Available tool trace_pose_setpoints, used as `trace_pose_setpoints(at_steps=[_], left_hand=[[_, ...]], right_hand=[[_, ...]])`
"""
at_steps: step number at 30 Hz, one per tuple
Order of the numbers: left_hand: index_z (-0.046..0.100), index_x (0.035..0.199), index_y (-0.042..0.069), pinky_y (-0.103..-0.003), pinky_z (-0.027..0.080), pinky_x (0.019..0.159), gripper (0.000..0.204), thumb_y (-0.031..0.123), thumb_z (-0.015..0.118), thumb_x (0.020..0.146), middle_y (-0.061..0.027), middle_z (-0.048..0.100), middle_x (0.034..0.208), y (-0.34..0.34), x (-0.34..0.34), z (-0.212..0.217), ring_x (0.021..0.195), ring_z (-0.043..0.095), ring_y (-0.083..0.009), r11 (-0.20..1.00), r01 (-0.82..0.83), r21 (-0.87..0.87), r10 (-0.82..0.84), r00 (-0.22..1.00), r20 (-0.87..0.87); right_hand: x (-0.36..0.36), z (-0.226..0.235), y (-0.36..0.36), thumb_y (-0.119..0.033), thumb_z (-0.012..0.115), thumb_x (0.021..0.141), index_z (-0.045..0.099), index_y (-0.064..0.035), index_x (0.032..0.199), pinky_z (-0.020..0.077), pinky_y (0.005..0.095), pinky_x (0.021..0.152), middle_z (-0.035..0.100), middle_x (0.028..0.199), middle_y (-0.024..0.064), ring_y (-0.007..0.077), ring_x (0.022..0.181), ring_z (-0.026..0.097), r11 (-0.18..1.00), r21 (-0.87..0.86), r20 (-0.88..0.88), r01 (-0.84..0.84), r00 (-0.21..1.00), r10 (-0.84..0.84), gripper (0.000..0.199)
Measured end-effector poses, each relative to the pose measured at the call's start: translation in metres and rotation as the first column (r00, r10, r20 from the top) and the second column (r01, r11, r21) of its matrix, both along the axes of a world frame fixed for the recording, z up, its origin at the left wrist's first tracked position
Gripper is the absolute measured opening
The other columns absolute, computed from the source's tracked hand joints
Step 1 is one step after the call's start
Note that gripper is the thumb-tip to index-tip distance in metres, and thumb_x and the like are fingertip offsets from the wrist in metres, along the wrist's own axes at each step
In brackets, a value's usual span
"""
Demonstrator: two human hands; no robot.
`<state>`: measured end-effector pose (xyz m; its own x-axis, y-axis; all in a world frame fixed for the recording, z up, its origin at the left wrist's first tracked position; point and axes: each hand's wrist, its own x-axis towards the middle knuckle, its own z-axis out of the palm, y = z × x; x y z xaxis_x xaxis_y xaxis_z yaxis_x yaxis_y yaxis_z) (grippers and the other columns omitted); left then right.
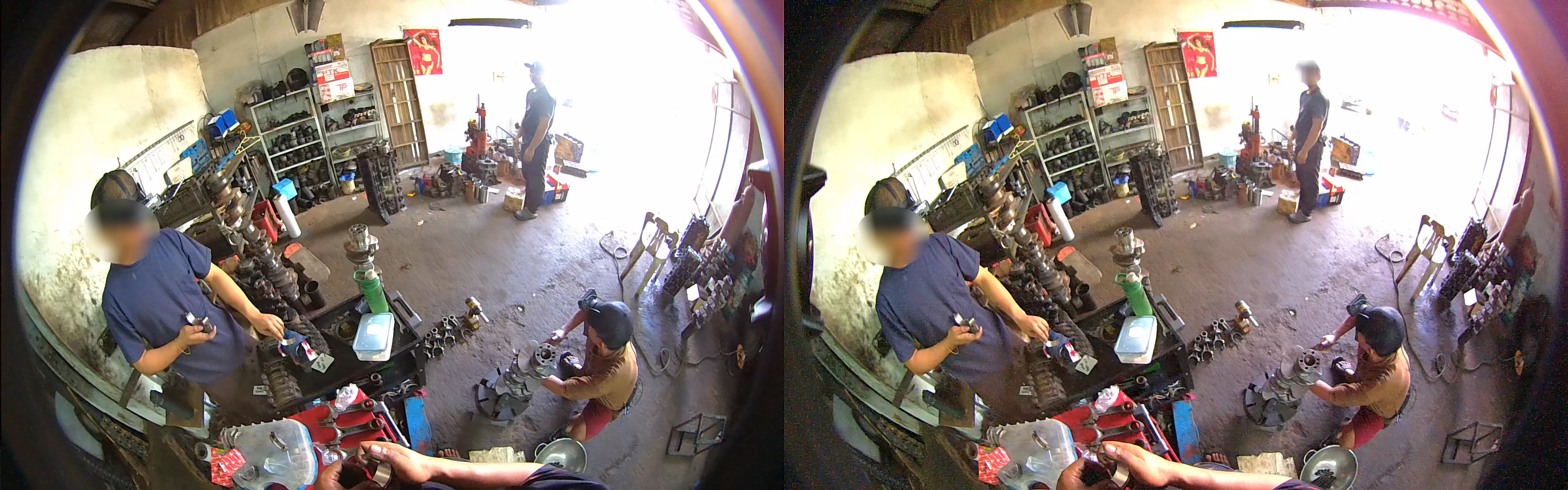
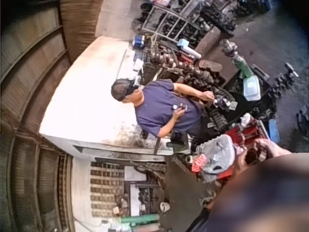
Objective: The person wipes and inspects small metal engine parts, likely connecting rod caps, using a cloth. They pick up each part, wipe it, rotate it to view different surfaces, and place it back on a red tray. The person repeats this process for several parts while other workers are visible in the background.
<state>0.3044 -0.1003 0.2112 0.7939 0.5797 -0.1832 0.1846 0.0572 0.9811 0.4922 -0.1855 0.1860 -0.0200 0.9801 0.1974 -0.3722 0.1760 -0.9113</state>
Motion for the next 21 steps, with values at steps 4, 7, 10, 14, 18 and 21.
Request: trace_pose_setpoints(at_steps=[4, 7, 10, 14, 18, 21], left_hand=[[0.059, 0.115, 0.002, -0.029, 0.055, 0.075, 0.031, 0.023, 0.070, 0.094, -0.0089, 0.068, 0.104, -0.007, -0.005, 0.002, 0.093, 0.065, -0.0164, 0.994, 0.002, 0.108, 0.010, 0.994, -0.110], [0.060, 0.118, 0.000, -0.030, 0.054, 0.074, 0.034, 0.030, 0.059, 0.101, -0.0109, 0.067, 0.103, -0.009, -0.011, 0.008, 0.092, 0.065, -0.0183, 0.968, 0.043, 0.247, 0.016, 0.973, -0.232], [0.062, 0.118, 0.000, -0.032, 0.053, 0.080, 0.032, 0.027, 0.050, 0.105, -0.0106, 0.067, 0.105, -0.008, -0.014, 0.010, 0.097, 0.063, -0.0188, 0.882, 0.181, 0.435, -0.056, 0.957, -0.285], [0.063, 0.124, 0.000, -0.033, 0.049, 0.091, 0.032, 0.022, 0.047, 0.107, -0.0083, 0.066, 0.117, -0.009, -0.007, -0.005, 0.108, 0.060, -0.0177, 0.972, 0.157, 0.174, -0.142, 0.985, -0.095], [0.059, 0.135, 0.002, -0.030, 0.046, 0.098, 0.036, 0.022, 0.048, 0.107, -0.0054, 0.063, 0.127, -0.013, 0.002, -0.024, 0.116, 0.057, -0.0144, 0.978, 0.094, -0.185, -0.096, 0.995, 0.000], [0.060, 0.130, 0.002, -0.028, 0.047, 0.093, 0.033, 0.023, 0.049, 0.107, -0.0049, 0.065, 0.118, -0.012, 0.005, -0.029, 0.109, 0.059, -0.0135, 0.967, 0.065, -0.246, -0.055, 0.997, 0.046]], right_hand=[[0.003, 0.013, 0.003, -0.060, 0.031, 0.101, 0.048, -0.0017, 0.103, 0.0383, 0.0296, 0.079, 0.046, 0.090, 0.0028, 0.0148, 0.085, 0.043, 0.997, 0.002, 0.118, 0.083, 0.990, -0.082, 0.060], [0.007, 0.027, 0.004, -0.069, 0.034, 0.094, 0.049, 0.0003, 0.105, 0.0397, 0.0316, 0.070, 0.049, 0.084, 0.0054, 0.0158, 0.077, 0.048, 0.984, 0.069, 0.268, 0.166, 0.947, -0.178, 0.072], [0.011, 0.037, 0.000, -0.071, 0.034, 0.092, 0.050, 0.0016, 0.108, 0.0421, 0.0331, 0.070, 0.054, 0.085, 0.0089, 0.0182, 0.077, 0.053, 0.990, 0.107, 0.261, 0.091, 0.958, -0.116, 0.076], [0.006, 0.042, -0.004, -0.071, 0.034, 0.092, 0.051, 0.0042, 0.117, 0.0473, 0.0356, 0.081, 0.062, 0.096, 0.0146, 0.0240, 0.089, 0.062, 0.974, 0.175, 0.251, 0.146, 0.950, -0.187, 0.081], [0.004, 0.045, 0.000, -0.064, 0.034, 0.096, 0.050, 0.0060, 0.134, 0.0448, 0.0408, 0.101, 0.063, 0.116, 0.0197, 0.0298, 0.114, 0.062, 0.967, 0.182, 0.252, 0.177, 0.942, -0.220, 0.081], [0.007, 0.047, 0.002, -0.036, 0.037, 0.105, 0.046, 0.0042, 0.136, 0.0467, 0.0378, 0.099, 0.062, 0.122, 0.0186, 0.0277, 0.115, 0.061, 0.927, 0.269, 0.235, 0.260, 0.916, -0.325, 0.051]])
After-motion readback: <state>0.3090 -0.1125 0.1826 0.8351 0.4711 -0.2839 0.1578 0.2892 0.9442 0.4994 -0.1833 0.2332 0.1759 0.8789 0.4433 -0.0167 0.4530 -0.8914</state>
